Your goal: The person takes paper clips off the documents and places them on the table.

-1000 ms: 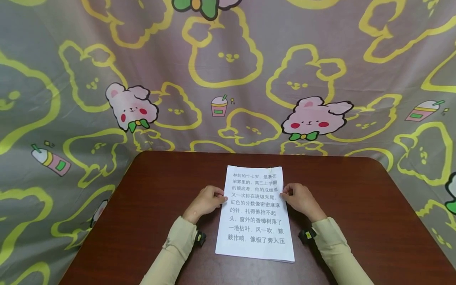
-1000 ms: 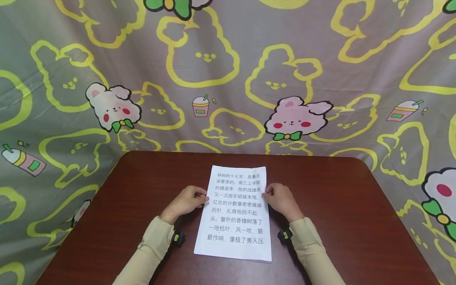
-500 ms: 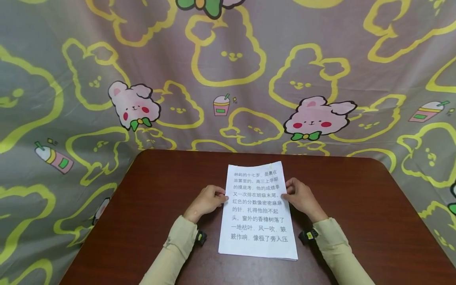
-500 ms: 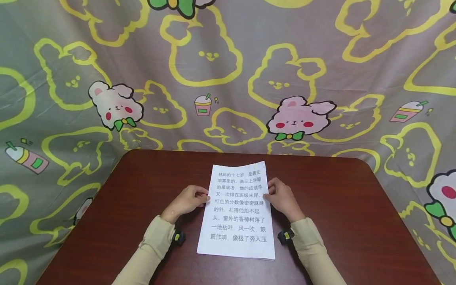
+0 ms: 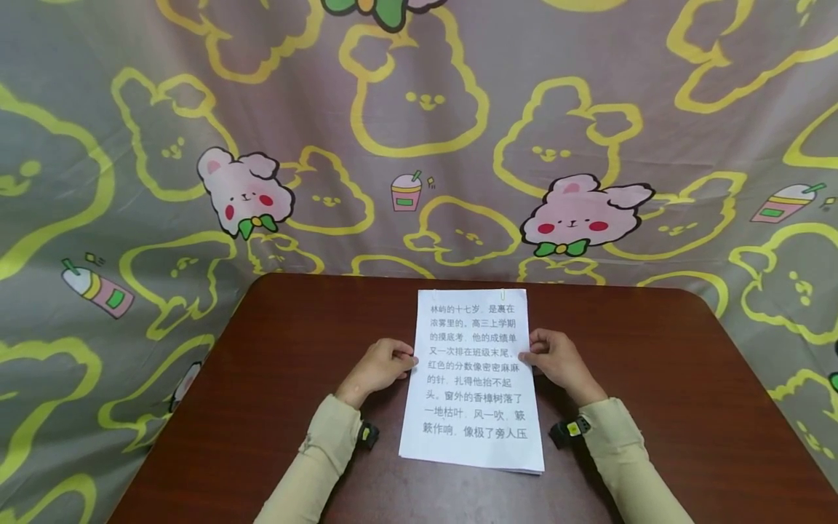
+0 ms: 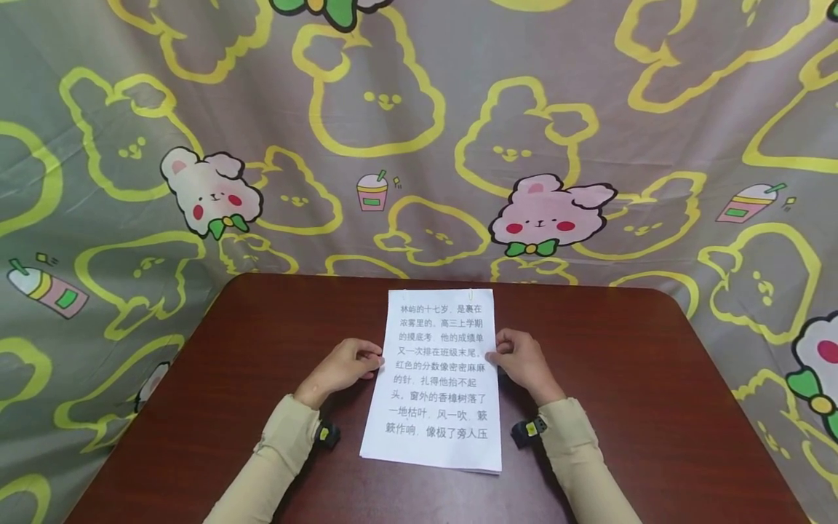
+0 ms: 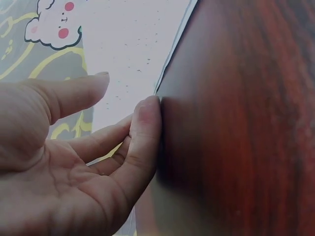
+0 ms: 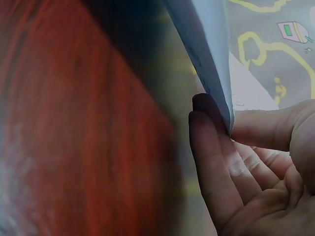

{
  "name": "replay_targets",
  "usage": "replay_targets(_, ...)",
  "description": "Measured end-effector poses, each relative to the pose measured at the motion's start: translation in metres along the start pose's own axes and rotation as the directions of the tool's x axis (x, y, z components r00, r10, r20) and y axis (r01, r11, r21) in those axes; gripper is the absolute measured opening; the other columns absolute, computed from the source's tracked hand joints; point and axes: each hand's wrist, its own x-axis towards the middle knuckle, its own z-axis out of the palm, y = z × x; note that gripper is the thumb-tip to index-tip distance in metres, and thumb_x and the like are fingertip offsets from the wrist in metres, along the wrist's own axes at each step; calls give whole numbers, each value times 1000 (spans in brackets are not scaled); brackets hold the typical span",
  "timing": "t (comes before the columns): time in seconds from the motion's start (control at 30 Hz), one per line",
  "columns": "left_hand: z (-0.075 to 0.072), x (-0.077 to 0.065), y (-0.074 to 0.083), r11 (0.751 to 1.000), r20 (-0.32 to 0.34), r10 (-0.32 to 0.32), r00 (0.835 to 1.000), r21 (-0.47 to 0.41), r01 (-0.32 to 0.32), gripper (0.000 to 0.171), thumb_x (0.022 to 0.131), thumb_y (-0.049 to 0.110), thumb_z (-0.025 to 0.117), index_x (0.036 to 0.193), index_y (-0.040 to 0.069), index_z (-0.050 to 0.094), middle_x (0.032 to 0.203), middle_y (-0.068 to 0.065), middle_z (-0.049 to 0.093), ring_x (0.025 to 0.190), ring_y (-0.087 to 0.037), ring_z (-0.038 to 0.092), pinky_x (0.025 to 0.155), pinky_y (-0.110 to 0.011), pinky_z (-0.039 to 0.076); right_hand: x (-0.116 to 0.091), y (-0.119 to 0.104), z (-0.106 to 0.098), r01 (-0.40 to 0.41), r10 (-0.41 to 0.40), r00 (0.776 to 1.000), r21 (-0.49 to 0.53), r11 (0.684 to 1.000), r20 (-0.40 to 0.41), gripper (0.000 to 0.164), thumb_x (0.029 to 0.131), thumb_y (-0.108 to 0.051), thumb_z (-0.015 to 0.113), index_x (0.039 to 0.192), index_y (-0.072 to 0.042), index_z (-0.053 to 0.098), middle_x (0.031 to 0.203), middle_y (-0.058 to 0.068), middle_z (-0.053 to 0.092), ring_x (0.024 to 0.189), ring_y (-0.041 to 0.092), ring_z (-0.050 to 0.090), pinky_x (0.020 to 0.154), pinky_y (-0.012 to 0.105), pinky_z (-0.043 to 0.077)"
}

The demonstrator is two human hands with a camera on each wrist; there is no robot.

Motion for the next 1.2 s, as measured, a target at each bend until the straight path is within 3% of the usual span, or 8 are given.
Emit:
replay_targets(0.2, 0, 1, -1, 1000, -8, -7, 1000, -14, 7, 32, 98, 7, 69, 124, -11, 67, 104, -19, 72, 83, -20, 73, 77, -34, 64, -3, -6, -5, 28, -30, 999, 48, 998, 24, 19, 95, -4, 73, 109, 6, 64, 92, 15, 76, 75, 19, 66, 70, 29, 54)
replay_targets(0.43, -2, 2, -5, 999, -18, 35, 999, 23, -34, 32, 101, 13, 68, 126, -7, 67, 105, -16, 73, 84, -17, 71, 78, -34, 62, -5, -12, -6, 60, -63, 997, 78, 995, 33, 20, 94, -4, 73, 108, 6, 63, 89, 13, 76, 74, 17, 65, 69, 28, 53)
replay_targets(0.7, -7, 6, -3, 987, -12, 110, 994, -117, -110, 28, 102, 11, 65, 126, -3, 68, 108, -16, 76, 87, -15, 72, 78, -32, 60, -10, -20, -9, 88, -93, 995, 119, 989, 37, 23, 95, -4, 73, 111, 8, 63, 96, 17, 76, 76, 16, 68, 69, 28, 57)
replay_targets(0.93, -9, 2, 7, 952, 28, 184, 983, -254, -171, 32, 102, 6, 64, 133, -3, 64, 113, -24, 77, 85, -20, 78, 72, -29, 62, -14, -27, -10, 90, -94, 995, 115, 989, 29, 24, 95, -6, 74, 112, 6, 64, 98, 17, 77, 79, 18, 71, 72, 28, 58)
replay_targets(1.2, -12, -1, 15, 932, -20, 225, 974, -287, -221, 31, 102, 4, 63, 133, -2, 65, 113, -25, 76, 85, -26, 80, 69, -33, 64, -21, -36, -14, 101, -107, 994, 136, 986, 38, 25, 95, -6, 74, 115, 6, 63, 98, 17, 77, 79, 17, 71, 76, 32, 61)
